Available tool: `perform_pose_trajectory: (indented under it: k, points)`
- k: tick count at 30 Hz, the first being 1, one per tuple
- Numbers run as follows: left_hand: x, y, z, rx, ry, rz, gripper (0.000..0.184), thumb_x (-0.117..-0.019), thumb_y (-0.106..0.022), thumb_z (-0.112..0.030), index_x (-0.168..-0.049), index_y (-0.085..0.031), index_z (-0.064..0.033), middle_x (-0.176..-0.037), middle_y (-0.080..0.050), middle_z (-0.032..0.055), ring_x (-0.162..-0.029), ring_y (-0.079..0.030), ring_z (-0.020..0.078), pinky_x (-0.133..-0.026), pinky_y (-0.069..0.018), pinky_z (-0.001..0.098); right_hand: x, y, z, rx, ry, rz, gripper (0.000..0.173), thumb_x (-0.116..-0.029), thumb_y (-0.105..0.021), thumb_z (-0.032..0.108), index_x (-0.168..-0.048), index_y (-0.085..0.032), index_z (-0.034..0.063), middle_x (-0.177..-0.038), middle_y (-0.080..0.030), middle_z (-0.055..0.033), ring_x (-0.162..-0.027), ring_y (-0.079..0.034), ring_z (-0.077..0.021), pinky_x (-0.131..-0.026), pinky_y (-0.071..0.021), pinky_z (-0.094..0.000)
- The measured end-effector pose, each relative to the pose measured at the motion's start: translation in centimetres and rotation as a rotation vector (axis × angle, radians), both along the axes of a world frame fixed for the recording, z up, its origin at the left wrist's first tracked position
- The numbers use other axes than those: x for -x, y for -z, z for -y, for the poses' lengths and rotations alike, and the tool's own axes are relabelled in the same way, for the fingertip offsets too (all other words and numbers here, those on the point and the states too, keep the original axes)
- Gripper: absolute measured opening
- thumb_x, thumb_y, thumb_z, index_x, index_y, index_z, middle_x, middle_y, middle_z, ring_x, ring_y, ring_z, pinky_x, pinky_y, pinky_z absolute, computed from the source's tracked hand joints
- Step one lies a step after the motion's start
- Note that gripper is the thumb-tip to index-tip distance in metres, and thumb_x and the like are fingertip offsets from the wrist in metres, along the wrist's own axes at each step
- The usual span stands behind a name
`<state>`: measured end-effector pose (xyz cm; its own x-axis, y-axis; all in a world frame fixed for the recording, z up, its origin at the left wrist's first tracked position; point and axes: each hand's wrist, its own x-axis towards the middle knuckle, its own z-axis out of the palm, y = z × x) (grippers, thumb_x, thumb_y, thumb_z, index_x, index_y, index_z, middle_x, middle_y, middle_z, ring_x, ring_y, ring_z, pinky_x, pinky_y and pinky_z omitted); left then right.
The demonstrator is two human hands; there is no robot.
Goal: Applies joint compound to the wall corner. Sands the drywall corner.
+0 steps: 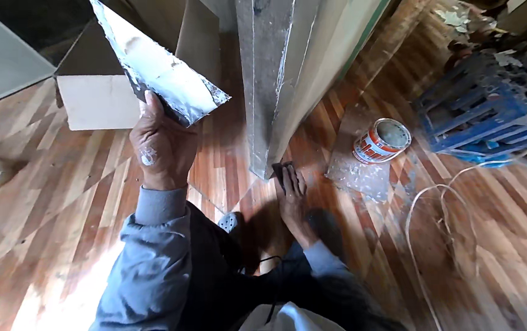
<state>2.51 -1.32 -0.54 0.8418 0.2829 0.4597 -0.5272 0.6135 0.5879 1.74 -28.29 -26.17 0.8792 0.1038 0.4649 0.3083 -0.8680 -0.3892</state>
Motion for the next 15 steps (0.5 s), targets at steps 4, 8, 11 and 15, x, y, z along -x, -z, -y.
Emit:
perform_pose_trajectory:
  k: [4,8,11,15]
  points:
    - [-0.4,-0.1,0.0,0.042,0.015,0.015,0.038,-0.1129,-0.022,-0.028,-0.137,-0.048,-0.0137,-0.13,-0.061,0.0072,-0.123,-0.06,0.0211,-0.108,-0.0487,0.0457,-2.4,-7.3,0.0,-0.271,-0.015,0.411,0.04,-0.0974,-0.049,0.003,-0.132,-0.06,-0.0131,-0.133,-0.063,-0.0286,-0.129,-0.061,-0.0374,-0.114,-0.0462,-0.0452]
    - [-0.7,-0.5,0.5,0.135,0.006,0.011,0.037,-0.1125,-0.024,-0.024,-0.132,-0.053,-0.0114,-0.123,-0.065,0.0083,-0.116,-0.064,0.0213,-0.104,-0.0524,0.0452,-7.7,-19.1,-0.8,-0.195,-0.122,0.772,0.041,-0.097,-0.051,0.0,-0.137,-0.057,-0.0062,-0.145,-0.055,-0.0256,-0.138,-0.052,-0.0333,-0.116,-0.0435,-0.0428]
    - [-0.4,-0.6,0.8,0.124,-0.011,0.009,0.037,-0.1123,-0.025,-0.025,-0.128,-0.056,-0.012,-0.118,-0.067,0.0071,-0.113,-0.065,0.02,-0.102,-0.0533,0.0441,-9.2,-26.0,-1.4,-0.098,-0.204,0.77,0.053,-0.0929,-0.056,-0.001,-0.145,-0.052,-0.0021,-0.155,-0.045,-0.0234,-0.146,-0.041,-0.0383,-0.122,-0.0313,-0.0543]
    - [0.1,-0.9,0.7,0.137,-0.031,0.01,0.038,-0.1123,-0.024,-0.026,-0.126,-0.057,-0.013,-0.116,-0.069,0.0065,-0.111,-0.067,0.0197,-0.1,-0.0543,0.0441,-10.2,-29.4,-2.2,0.008,-0.25,0.829,0.052,-0.098,-0.052,0.003,-0.149,-0.047,-0.002,-0.158,-0.04,-0.0251,-0.148,-0.036,-0.043,-0.122,-0.0279,-0.057]
